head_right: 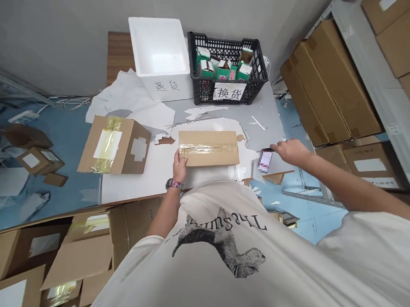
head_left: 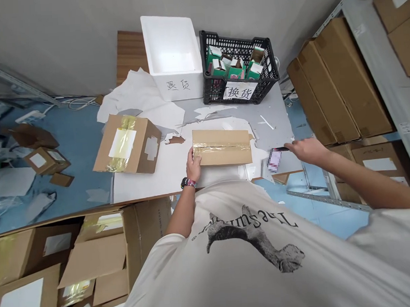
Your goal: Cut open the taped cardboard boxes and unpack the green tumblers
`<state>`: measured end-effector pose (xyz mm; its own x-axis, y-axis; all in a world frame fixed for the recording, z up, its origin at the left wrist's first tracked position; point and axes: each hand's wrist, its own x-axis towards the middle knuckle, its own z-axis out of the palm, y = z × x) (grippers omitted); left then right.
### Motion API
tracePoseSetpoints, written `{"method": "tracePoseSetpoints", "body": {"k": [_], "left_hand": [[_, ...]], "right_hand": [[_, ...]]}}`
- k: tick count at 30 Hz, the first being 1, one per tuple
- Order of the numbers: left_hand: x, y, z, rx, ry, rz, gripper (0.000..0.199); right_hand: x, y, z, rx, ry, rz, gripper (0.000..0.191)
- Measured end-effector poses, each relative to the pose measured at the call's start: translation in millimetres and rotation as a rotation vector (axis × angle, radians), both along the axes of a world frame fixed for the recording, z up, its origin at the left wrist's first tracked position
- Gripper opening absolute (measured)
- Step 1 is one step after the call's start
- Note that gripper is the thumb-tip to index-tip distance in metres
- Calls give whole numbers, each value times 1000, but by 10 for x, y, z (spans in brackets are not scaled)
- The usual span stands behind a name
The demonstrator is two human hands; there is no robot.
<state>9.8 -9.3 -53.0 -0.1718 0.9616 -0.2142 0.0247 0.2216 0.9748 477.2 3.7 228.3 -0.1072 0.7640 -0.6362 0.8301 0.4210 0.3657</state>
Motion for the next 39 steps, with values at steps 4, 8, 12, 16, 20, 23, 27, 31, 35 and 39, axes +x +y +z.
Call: {"method": "tracePoseSetpoints", "body": {"k": [4, 8, 12, 16, 20, 23, 27, 31, 35, 39], "left_hand": [[4, 1, -2, -9, -18, -2, 70], [-27, -6, 11, -10, -1, -4, 71], [-44, -13, 10, -15, 24, -10, 71], [-22, -22, -1, -30, 30, 4, 71], [3, -28, -3, -25, 13, 14, 72], [10, -30, 9, -12, 8, 11, 72], [-5, -41, 37, -4, 14, 3, 71], [-42, -65, 69, -23, 44, -16, 71], [-74, -83, 96, -22, 56, -34, 70], [-88, -94, 86, -21, 73, -31, 69]], "right_hand": [[5, -162, -3, 211, 136, -127, 50], [-315, -157, -83, 228, 318, -124, 51], [-691, -14, -213, 148, 365, -33, 47], [-863, 139, -261, 138, 319, 19, 47], [-845, 182, -257, 145, 288, 46, 48], [-801, 156, -274, 144, 268, 81, 48], [-779, 109, -279, 136, 220, 119, 52], [-747, 79, -207, 123, 185, 106, 51], [-726, 78, -119, 103, 156, 79, 46], [-788, 124, -48, 67, 145, 89, 46]]}}
